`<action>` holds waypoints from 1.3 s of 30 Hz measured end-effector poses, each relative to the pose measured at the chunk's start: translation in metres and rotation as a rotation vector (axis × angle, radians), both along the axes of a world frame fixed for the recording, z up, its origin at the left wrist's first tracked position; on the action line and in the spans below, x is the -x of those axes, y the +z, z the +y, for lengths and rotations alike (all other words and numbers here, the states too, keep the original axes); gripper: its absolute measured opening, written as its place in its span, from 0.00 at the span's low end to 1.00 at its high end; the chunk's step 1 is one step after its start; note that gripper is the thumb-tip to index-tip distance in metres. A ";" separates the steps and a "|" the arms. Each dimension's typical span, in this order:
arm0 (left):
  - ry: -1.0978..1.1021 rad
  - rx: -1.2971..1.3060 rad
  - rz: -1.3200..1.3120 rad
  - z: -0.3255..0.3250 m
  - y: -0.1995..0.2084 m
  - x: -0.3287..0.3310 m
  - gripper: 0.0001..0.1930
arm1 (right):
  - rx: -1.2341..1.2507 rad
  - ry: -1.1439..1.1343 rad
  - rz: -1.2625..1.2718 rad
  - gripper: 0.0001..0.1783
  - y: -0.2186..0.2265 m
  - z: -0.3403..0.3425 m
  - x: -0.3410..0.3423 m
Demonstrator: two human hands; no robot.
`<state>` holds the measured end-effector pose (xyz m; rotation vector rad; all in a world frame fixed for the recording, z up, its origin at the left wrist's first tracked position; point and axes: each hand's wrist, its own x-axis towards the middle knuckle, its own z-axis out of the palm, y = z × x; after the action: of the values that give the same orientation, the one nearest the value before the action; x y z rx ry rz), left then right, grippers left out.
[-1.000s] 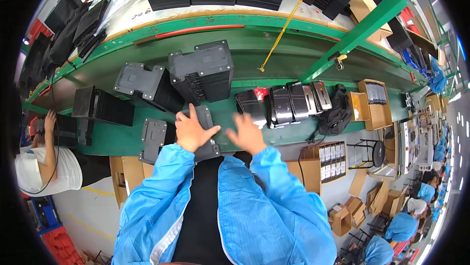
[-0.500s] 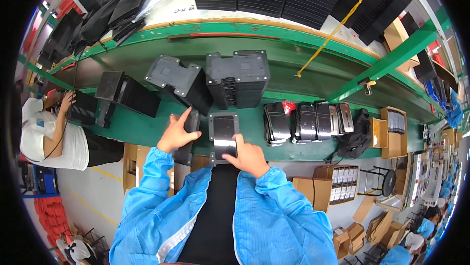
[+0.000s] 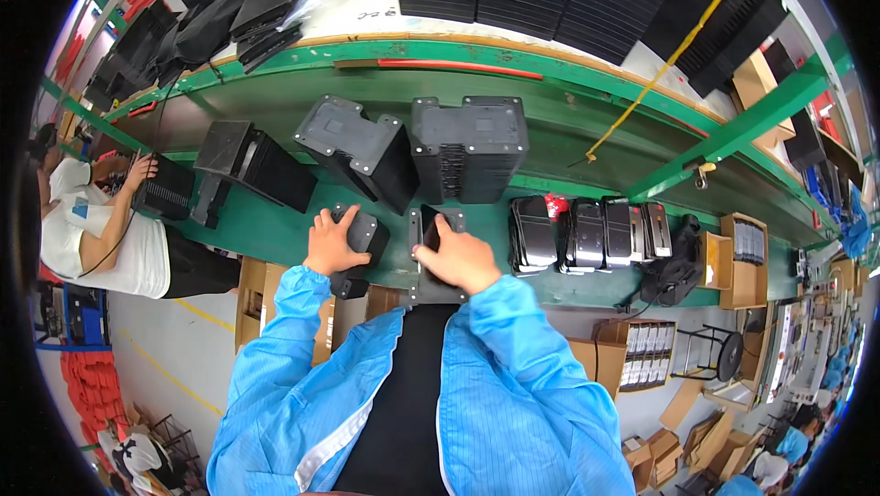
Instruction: Assembling and inspecting electronic modules on a production line.
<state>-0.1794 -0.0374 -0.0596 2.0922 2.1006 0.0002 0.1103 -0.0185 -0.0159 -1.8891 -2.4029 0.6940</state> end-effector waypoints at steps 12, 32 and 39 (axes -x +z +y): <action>0.067 0.120 -0.599 0.018 0.012 -0.144 0.66 | -0.201 -0.487 -0.201 0.44 -0.077 0.014 -0.133; 0.065 0.016 -0.051 -0.009 0.040 -0.021 0.61 | -0.089 0.035 0.098 0.49 -0.026 -0.052 -0.009; 0.030 0.006 0.004 -0.008 0.014 -0.004 0.62 | 0.114 -0.044 -0.354 0.62 -0.025 -0.020 0.049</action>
<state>-0.1759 -0.0456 -0.0459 2.0583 2.1314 -0.0068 0.0617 -0.0381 -0.0405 -2.2751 -2.5559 0.5439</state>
